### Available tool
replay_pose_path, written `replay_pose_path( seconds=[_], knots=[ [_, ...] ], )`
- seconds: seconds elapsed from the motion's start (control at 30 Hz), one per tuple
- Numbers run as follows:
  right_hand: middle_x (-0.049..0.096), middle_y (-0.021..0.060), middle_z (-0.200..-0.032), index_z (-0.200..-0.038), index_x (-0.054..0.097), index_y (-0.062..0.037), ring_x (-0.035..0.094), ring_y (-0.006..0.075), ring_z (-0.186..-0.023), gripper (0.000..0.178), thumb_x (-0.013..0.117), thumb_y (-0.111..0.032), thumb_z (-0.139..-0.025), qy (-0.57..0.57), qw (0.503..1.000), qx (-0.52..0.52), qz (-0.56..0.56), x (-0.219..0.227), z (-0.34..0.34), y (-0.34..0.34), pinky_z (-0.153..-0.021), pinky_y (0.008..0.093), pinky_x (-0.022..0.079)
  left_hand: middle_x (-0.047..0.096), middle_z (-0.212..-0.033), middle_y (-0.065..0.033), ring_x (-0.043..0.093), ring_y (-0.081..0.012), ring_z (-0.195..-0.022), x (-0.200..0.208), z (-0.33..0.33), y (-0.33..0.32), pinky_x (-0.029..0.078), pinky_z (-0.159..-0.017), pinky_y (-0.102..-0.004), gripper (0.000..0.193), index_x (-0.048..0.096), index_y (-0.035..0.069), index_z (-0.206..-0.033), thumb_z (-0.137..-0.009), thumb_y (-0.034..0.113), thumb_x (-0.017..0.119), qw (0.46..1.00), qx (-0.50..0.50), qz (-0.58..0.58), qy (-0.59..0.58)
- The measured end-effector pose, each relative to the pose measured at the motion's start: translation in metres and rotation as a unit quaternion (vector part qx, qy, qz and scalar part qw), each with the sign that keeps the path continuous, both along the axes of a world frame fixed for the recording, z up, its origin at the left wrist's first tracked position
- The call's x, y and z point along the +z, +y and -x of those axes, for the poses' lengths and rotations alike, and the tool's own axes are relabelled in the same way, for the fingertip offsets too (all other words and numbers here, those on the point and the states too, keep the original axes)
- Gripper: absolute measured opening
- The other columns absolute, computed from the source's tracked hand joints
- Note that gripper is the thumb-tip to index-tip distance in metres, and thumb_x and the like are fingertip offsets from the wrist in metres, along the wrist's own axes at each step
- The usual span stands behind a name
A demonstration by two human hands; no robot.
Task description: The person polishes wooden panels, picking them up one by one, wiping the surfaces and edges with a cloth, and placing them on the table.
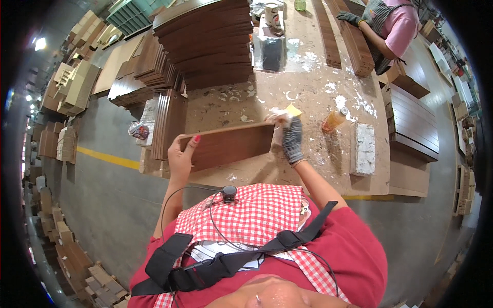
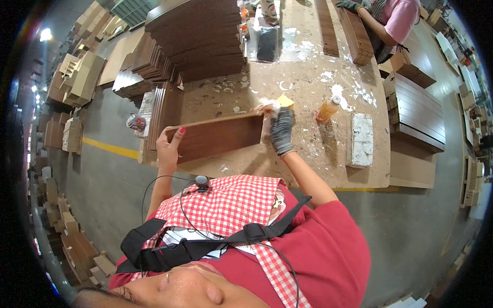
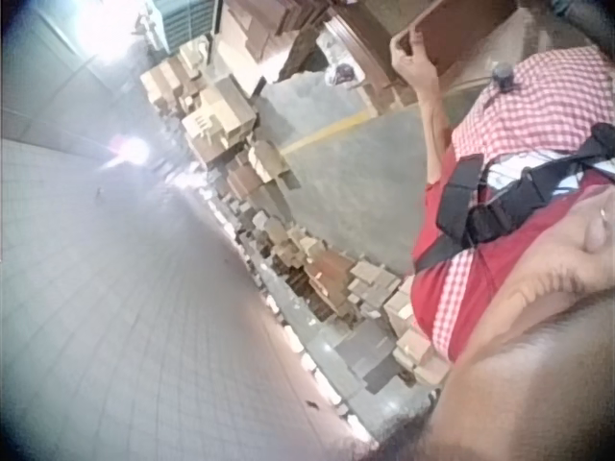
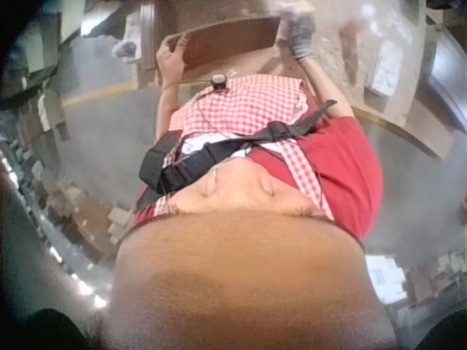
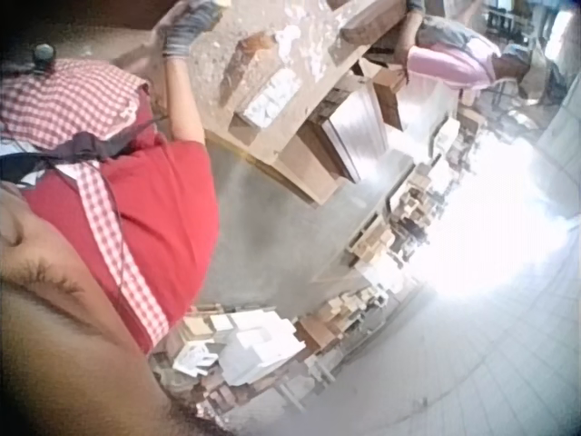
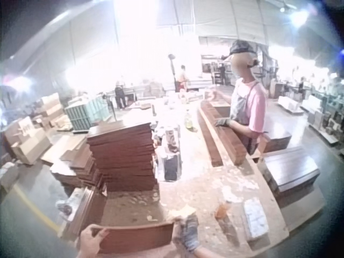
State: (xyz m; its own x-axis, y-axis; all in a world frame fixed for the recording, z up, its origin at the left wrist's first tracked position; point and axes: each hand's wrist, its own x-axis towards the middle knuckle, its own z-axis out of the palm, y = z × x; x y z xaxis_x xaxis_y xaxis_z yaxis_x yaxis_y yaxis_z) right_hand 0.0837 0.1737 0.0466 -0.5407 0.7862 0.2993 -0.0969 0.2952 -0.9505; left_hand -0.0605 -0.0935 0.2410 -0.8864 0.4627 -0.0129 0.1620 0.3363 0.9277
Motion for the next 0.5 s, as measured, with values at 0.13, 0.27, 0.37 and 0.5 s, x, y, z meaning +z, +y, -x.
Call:
replay_pose_path(
  seconds=[0.13, 0.27, 0.37, 0.5],
  knots=[
    [0.056, 0.0176, -0.110, -0.114, 0.053, -0.0015, 0.054, 0.0324, -0.101, 0.036, 0.061, -0.027, -0.089, 0.020, 0.979, -0.059, -0.192, 0.090, 0.015, -0.025, -0.092, 0.0419, 0.044, 0.065, -0.086, -0.0010, 0.059, -0.0110, -0.079, -0.016, 0.009, 0.012, 0.047, -0.077, -0.0252, 0.034, 0.061, 0.002, -0.105, -0.089, 0.031, 0.069, 0.961, 0.103, -0.227, -0.122],
    [0.050, 0.0163, -0.131, -0.130, 0.052, -0.0116, 0.044, 0.0296, -0.127, 0.045, 0.054, -0.027, -0.088, -0.268, 0.879, 0.298, -0.258, 0.168, 0.046, -0.111, -0.105, 0.0449, 0.037, 0.066, -0.090, -0.0064, 0.065, -0.0155, -0.076, -0.036, 0.018, 0.010, 0.052, -0.064, -0.0275, 0.031, 0.060, 0.003, -0.103, -0.092, 0.032, 0.064, 0.922, 0.129, -0.201, -0.306],
    [0.045, 0.0142, -0.142, -0.128, 0.056, -0.0090, 0.039, 0.0322, -0.134, 0.045, 0.054, -0.031, -0.089, -0.094, 0.876, 0.168, -0.442, 0.123, 0.046, -0.119, -0.110, 0.0474, 0.031, 0.065, -0.099, -0.0106, 0.066, -0.0199, -0.084, -0.029, 0.005, 0.023, 0.056, -0.065, -0.0327, 0.035, 0.057, 0.001, -0.107, -0.096, 0.034, 0.057, 0.899, 0.074, -0.308, -0.302],
    [0.042, 0.0183, -0.141, -0.127, 0.053, -0.0049, 0.034, 0.0353, -0.136, 0.043, 0.051, -0.030, -0.092, -0.156, 0.896, 0.007, -0.416, 0.088, 0.046, -0.060, -0.112, 0.0487, 0.027, 0.062, -0.113, -0.0114, 0.063, -0.0223, -0.101, -0.045, 0.004, 0.000, 0.053, -0.086, -0.0371, 0.043, 0.055, 0.000, -0.116, -0.093, 0.035, 0.061, 0.900, 0.113, -0.311, -0.284]
  ],
)
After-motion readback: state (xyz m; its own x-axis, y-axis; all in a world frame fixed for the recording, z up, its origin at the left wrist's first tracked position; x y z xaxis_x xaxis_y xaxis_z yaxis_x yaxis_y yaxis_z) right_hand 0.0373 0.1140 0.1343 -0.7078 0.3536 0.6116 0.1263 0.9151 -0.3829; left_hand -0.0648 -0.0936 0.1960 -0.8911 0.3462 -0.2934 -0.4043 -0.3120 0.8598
